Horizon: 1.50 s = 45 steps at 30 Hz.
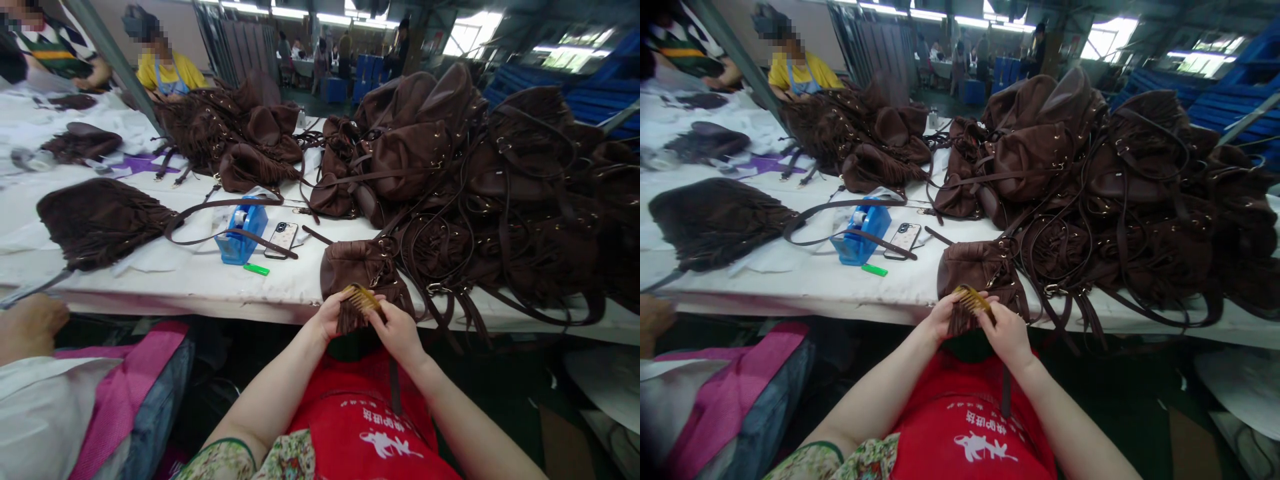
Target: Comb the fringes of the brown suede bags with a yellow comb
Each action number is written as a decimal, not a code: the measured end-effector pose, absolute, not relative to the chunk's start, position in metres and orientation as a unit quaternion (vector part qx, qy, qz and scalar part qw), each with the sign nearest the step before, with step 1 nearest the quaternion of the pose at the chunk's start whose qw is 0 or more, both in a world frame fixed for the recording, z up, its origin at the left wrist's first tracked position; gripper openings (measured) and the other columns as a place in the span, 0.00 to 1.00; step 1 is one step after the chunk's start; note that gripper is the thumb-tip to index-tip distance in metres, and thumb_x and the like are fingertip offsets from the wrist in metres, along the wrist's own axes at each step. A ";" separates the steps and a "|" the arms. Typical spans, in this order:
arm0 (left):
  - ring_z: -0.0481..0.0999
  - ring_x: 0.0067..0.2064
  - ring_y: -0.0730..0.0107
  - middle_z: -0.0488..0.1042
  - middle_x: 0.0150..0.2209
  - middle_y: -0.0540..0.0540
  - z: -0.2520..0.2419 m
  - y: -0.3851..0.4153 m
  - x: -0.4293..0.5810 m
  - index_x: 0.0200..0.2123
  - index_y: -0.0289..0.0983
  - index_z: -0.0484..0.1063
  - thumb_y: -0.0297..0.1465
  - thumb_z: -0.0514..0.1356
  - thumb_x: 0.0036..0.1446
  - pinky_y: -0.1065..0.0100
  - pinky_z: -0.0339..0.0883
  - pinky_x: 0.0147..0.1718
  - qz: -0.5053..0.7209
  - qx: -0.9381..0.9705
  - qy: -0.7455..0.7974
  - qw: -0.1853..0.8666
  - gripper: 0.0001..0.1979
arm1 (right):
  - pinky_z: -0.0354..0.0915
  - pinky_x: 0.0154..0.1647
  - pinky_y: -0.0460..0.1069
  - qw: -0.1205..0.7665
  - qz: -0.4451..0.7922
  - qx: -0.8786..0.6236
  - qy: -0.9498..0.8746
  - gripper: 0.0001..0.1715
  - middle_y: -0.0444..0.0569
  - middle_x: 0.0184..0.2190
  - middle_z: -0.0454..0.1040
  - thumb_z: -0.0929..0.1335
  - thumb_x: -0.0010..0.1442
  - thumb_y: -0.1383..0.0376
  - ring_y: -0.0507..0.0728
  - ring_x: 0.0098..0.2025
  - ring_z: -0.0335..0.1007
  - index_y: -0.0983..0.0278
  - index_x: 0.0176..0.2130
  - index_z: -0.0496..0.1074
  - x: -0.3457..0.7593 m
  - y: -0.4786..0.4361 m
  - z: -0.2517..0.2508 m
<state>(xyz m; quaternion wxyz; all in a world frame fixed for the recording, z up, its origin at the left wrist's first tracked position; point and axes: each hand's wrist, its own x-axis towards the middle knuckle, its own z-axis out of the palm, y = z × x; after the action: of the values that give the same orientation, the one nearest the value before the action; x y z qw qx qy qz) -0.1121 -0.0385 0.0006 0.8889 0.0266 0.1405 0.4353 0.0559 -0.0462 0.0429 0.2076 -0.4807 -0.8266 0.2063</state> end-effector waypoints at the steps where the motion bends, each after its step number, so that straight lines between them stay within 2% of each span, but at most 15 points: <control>1: 0.76 0.44 0.59 0.72 0.49 0.33 0.000 -0.039 -0.112 0.51 0.28 0.66 0.37 0.48 0.62 0.60 0.66 0.45 0.441 0.034 0.124 0.888 0.21 | 0.58 0.31 0.47 0.187 0.161 -0.504 -0.828 0.21 0.51 0.31 0.74 0.58 0.66 0.52 0.58 0.32 0.70 0.63 0.36 0.70 0.056 -0.039 0.039; 3: 0.72 0.51 0.56 0.68 0.54 0.31 0.000 -0.040 -0.112 0.55 0.26 0.63 0.38 0.48 0.61 0.58 0.63 0.51 0.446 0.039 0.095 0.889 0.25 | 0.57 0.30 0.48 0.141 0.113 -0.522 -0.833 0.21 0.52 0.31 0.75 0.58 0.66 0.52 0.58 0.31 0.71 0.63 0.35 0.70 0.056 -0.036 0.030; 6: 0.64 0.60 0.52 0.63 0.58 0.27 0.002 -0.040 -0.112 0.56 0.23 0.61 0.42 0.49 0.61 0.57 0.56 0.57 0.436 0.034 0.071 0.896 0.29 | 0.57 0.30 0.47 0.102 0.146 -0.500 -0.847 0.20 0.51 0.29 0.75 0.59 0.66 0.53 0.57 0.31 0.71 0.63 0.34 0.70 0.055 -0.052 0.016; 9: 0.61 0.62 0.51 0.62 0.59 0.27 0.004 -0.040 -0.114 0.58 0.23 0.59 0.42 0.49 0.61 0.57 0.53 0.59 0.413 0.028 0.068 0.908 0.31 | 0.56 0.29 0.46 0.059 0.219 -0.451 -0.863 0.18 0.48 0.28 0.74 0.61 0.65 0.54 0.55 0.30 0.70 0.63 0.32 0.69 0.058 -0.073 0.013; 12: 0.63 0.60 0.50 0.64 0.58 0.29 0.005 -0.040 -0.115 0.57 0.25 0.61 0.41 0.48 0.62 0.57 0.55 0.58 0.406 0.017 0.083 0.910 0.28 | 0.54 0.29 0.46 0.027 0.279 -0.407 -0.869 0.17 0.46 0.28 0.74 0.64 0.62 0.54 0.54 0.29 0.68 0.63 0.30 0.69 0.064 -0.085 0.022; 15: 0.70 0.54 0.52 0.70 0.52 0.30 0.008 -0.039 -0.112 0.55 0.26 0.62 0.41 0.48 0.63 0.57 0.61 0.53 0.415 -0.001 0.121 0.902 0.27 | 0.50 0.26 0.45 0.005 0.325 -0.361 -0.874 0.19 0.44 0.25 0.72 0.66 0.60 0.52 0.51 0.26 0.64 0.64 0.27 0.68 0.069 -0.090 0.038; 17: 0.76 0.42 0.62 0.76 0.38 0.37 0.011 -0.037 -0.110 0.52 0.26 0.64 0.40 0.48 0.64 0.63 0.67 0.45 0.435 -0.025 0.140 0.889 0.24 | 0.47 0.24 0.46 -0.019 0.362 -0.292 -0.885 0.22 0.41 0.21 0.69 0.67 0.59 0.50 0.49 0.22 0.59 0.64 0.24 0.67 0.069 -0.094 0.046; 19: 0.72 0.25 0.74 0.69 0.21 0.49 0.015 -0.036 -0.109 0.47 0.27 0.67 0.38 0.47 0.65 0.71 0.68 0.36 0.450 -0.045 0.136 0.881 0.20 | 0.45 0.23 0.46 -0.022 0.381 -0.235 -0.894 0.25 0.39 0.19 0.66 0.67 0.58 0.48 0.48 0.20 0.54 0.64 0.22 0.65 0.070 -0.094 0.051; 21: 0.65 0.19 0.78 0.60 0.16 0.55 0.017 -0.037 -0.110 0.44 0.27 0.68 0.38 0.47 0.65 0.73 0.66 0.31 0.445 -0.042 0.137 0.884 0.19 | 0.46 0.23 0.46 0.022 0.359 -0.250 -0.899 0.25 0.40 0.19 0.65 0.65 0.60 0.48 0.49 0.21 0.54 0.63 0.22 0.65 0.072 -0.086 0.054; 26: 0.73 0.26 0.70 0.71 0.24 0.45 0.012 -0.056 -0.113 0.41 0.28 0.70 0.40 0.48 0.64 0.67 0.68 0.32 0.401 0.055 0.275 0.872 0.20 | 0.52 0.27 0.47 0.165 0.149 -0.453 -0.863 0.25 0.46 0.24 0.67 0.58 0.66 0.49 0.54 0.26 0.62 0.63 0.27 0.65 0.093 -0.025 0.055; 32: 0.77 0.30 0.63 0.76 0.28 0.40 -0.004 -0.093 -0.122 0.37 0.31 0.71 0.48 0.51 0.59 0.64 0.67 0.35 0.295 0.259 0.431 0.812 0.24 | 0.51 0.27 0.49 0.045 0.001 -0.429 -0.902 0.24 0.48 0.29 0.70 0.59 0.66 0.49 0.57 0.30 0.67 0.62 0.31 0.69 0.108 0.004 0.045; 36: 0.75 0.34 0.59 0.76 0.29 0.43 0.006 -0.103 -0.142 0.30 0.36 0.73 0.47 0.61 0.50 0.64 0.65 0.38 0.178 0.493 0.510 0.682 0.19 | 0.53 0.27 0.49 -0.027 0.015 -0.377 -0.926 0.22 0.49 0.30 0.72 0.61 0.64 0.49 0.58 0.30 0.68 0.63 0.32 0.71 0.111 -0.009 0.046; 40: 0.72 0.29 0.62 0.71 0.23 0.46 0.039 -0.095 -0.160 0.20 0.40 0.70 0.42 0.63 0.49 0.65 0.62 0.37 0.183 0.629 0.566 0.500 0.14 | 0.54 0.27 0.49 -0.063 0.033 -0.333 -0.940 0.21 0.49 0.29 0.72 0.63 0.64 0.51 0.57 0.29 0.70 0.63 0.32 0.71 0.114 -0.023 0.047; 42: 0.70 0.27 0.63 0.69 0.23 0.46 0.054 -0.083 -0.160 0.22 0.40 0.70 0.42 0.59 0.53 0.64 0.60 0.37 0.223 0.636 0.605 0.424 0.14 | 0.55 0.27 0.49 -0.069 0.037 -0.326 -0.942 0.19 0.50 0.29 0.73 0.63 0.64 0.53 0.58 0.29 0.70 0.64 0.32 0.72 0.115 -0.031 0.045; 45: 0.71 0.34 0.60 0.71 0.30 0.45 0.065 -0.062 -0.149 0.36 0.39 0.71 0.46 0.58 0.54 0.61 0.61 0.42 0.331 0.581 0.686 0.287 0.16 | 0.57 0.28 0.49 -0.076 0.057 -0.324 -0.941 0.18 0.51 0.29 0.73 0.64 0.64 0.53 0.58 0.29 0.71 0.64 0.33 0.72 0.113 -0.042 0.041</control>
<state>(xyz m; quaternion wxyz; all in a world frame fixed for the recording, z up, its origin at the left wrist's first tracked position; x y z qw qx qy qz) -0.1487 -0.0618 0.0651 0.2874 0.5811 0.6859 0.3305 0.1133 -0.0417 0.0406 -0.0759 -0.3243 -0.9412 0.0567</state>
